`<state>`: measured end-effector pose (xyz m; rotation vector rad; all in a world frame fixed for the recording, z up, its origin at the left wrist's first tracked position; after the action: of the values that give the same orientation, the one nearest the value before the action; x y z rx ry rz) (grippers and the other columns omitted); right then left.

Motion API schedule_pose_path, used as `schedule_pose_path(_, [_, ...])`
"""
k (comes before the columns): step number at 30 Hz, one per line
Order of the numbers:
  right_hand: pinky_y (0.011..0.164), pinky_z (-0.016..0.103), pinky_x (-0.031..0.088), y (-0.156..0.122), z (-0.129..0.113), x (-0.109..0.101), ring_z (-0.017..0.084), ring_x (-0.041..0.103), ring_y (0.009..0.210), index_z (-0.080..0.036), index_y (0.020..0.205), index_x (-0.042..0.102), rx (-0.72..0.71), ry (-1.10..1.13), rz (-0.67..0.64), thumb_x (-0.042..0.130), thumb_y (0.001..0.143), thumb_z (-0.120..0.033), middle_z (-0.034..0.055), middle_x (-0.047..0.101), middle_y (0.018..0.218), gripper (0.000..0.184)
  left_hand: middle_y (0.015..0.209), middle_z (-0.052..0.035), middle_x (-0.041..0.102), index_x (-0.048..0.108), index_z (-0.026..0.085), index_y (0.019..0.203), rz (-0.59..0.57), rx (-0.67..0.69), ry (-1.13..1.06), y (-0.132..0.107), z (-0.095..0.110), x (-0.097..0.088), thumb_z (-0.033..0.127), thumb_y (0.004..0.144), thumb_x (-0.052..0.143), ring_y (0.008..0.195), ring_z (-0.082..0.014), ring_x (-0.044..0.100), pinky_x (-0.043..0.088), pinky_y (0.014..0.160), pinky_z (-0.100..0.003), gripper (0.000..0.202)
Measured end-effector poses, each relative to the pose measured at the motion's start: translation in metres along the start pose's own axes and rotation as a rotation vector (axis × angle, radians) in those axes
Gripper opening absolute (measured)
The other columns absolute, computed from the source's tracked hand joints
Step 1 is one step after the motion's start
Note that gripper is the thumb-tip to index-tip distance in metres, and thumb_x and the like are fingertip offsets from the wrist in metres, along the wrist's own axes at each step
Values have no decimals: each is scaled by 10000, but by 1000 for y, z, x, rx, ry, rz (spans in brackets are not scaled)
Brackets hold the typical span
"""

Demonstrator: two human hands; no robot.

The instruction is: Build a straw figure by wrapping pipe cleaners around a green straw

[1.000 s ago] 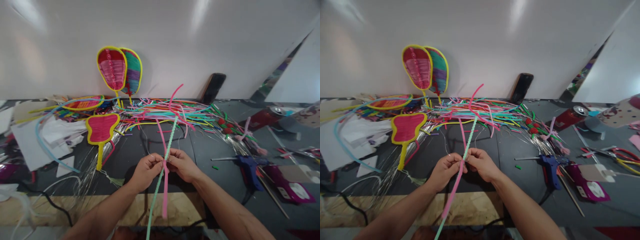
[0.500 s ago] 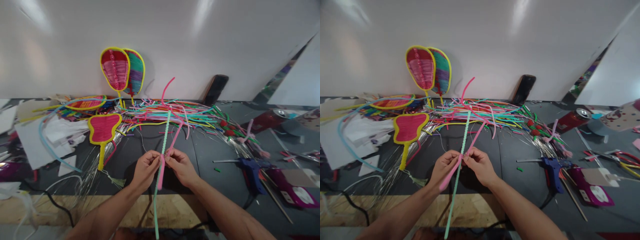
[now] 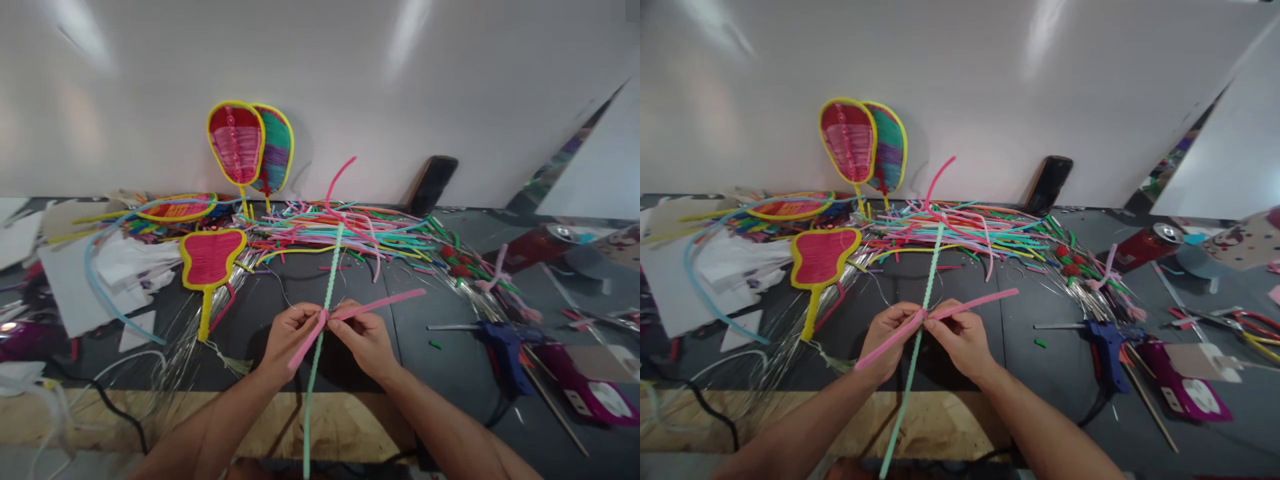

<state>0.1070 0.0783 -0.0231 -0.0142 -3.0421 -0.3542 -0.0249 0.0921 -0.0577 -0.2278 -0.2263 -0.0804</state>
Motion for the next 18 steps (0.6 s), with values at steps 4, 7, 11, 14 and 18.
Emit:
schedule_pose_path(4, [652, 307, 490, -2, -18, 5, 165, 586, 691, -255, 809, 712, -182, -224, -57, 651, 773, -188, 38, 656, 731, 97, 636, -10, 639, 689, 144, 671, 15, 7, 37, 1, 5, -2, 313, 625, 764, 599, -111, 538, 421, 588, -206, 190])
schedule_pose_path(7, [675, 316, 495, 0, -15, 7, 176, 601, 740, -251, 847, 723, -157, -220, -131, 624, 793, -203, 64, 673, 800, 122, 657, -12, 646, 682, 147, 710, -6, 8, 20, 4, 5, -3, 315, 645, 749, 634, -121, 558, 431, 622, -213, 192])
schedule_pose_path(11, [561, 264, 464, 8, 18, -12, 123, 557, 601, -231, 940, 691, 157, -1, -28, 640, 786, -296, 37, 661, 770, 175, 629, -11, 638, 665, 143, 737, -52, -13, 27, 7, 3, -4, 316, 664, 735, 601, -111, 554, 410, 595, -200, 200])
schedule_pose_path(14, [480, 218, 407, 5, 43, -15, 75, 488, 501, -207, 954, 668, 370, 224, 25, 684, 748, -348, 4, 630, 715, 250, 589, -6, 616, 658, 136, 741, -97, -47, 94, 6, 0, 1, 344, 679, 723, 547, -96, 515, 368, 527, -188, 227])
schedule_pose_path(18, [457, 202, 382, 3, 46, -2, 70, 475, 486, -168, 772, 664, 408, 308, -40, 750, 678, -316, -13, 600, 630, 196, 607, -13, 617, 665, 130, 746, -116, -38, 175, 4, -1, 5, 394, 705, 694, 540, -99, 502, 364, 511, -198, 268])
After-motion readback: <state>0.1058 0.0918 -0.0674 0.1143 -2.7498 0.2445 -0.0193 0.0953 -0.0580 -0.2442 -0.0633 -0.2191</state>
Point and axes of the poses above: each hand's wrist, its own y-axis towards the middle knuckle, its own x-axis out of the palm, z = x × y, the point moved 10 cm from there along y, towards the middle knuckle
